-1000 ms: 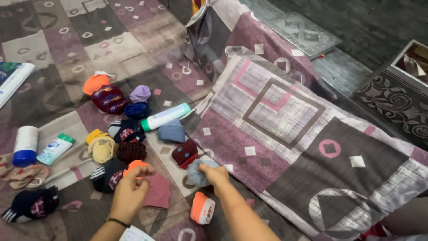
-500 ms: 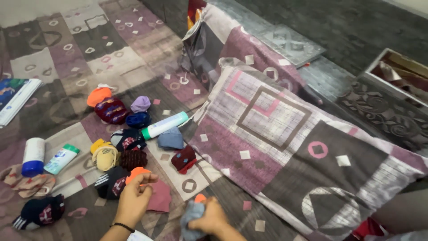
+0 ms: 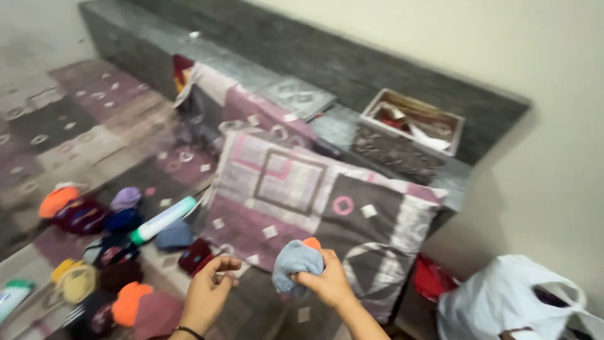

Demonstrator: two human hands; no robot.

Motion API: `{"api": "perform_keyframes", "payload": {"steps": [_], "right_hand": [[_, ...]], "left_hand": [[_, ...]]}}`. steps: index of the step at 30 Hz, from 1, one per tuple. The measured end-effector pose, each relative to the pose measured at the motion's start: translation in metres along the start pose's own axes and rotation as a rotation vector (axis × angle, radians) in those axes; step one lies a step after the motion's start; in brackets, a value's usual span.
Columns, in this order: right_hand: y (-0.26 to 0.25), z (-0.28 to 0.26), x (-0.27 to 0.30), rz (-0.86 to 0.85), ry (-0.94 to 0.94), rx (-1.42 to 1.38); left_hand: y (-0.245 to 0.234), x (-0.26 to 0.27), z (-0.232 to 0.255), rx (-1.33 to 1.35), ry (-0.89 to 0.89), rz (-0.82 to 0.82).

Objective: The person organizes various personal items like pens, socks, and toiletries from a bed into a pouch, a bag, and a cabinet.

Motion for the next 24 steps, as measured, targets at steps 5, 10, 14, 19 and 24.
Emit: {"api": "perform_keyframes", "payload": {"steps": [5, 10, 14, 19, 24], "right_hand": [[-0.090, -0.032, 0.031, 0.227, -0.081, 0.222], [-0.196, -0.027, 0.069, 0.372, -0.018, 0.161], [-0.305, 0.003, 0.114, 0.600, -0.079, 0.236], [-0.427, 0.017, 0.201, 0.865, -0.044, 0.581], [-0.520, 0.039, 0.275, 0.850, 0.155, 0.826]], "left_hand": [[0.072, -0.013, 0.027, -0.039, 0.044, -0.074], [0.165, -0.023, 0.046, 0.034, 0.066, -0.138], [0.259, -0.025, 0.055, 0.045, 0.081, -0.197], [0.393, -0.012, 0.070, 0.032, 0.045, -0.316], [0.524, -0.007, 0.061, -0.116, -0.051, -0.438]]}}
Point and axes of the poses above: each hand's wrist, its own x-axis away from the middle knuckle, its own y-axis out of the palm, z = x × y, the point moved 9 cm from there along -x, towards the middle knuckle, and after that the axes turned 6 degrees about -z, right-handed, at the moved point
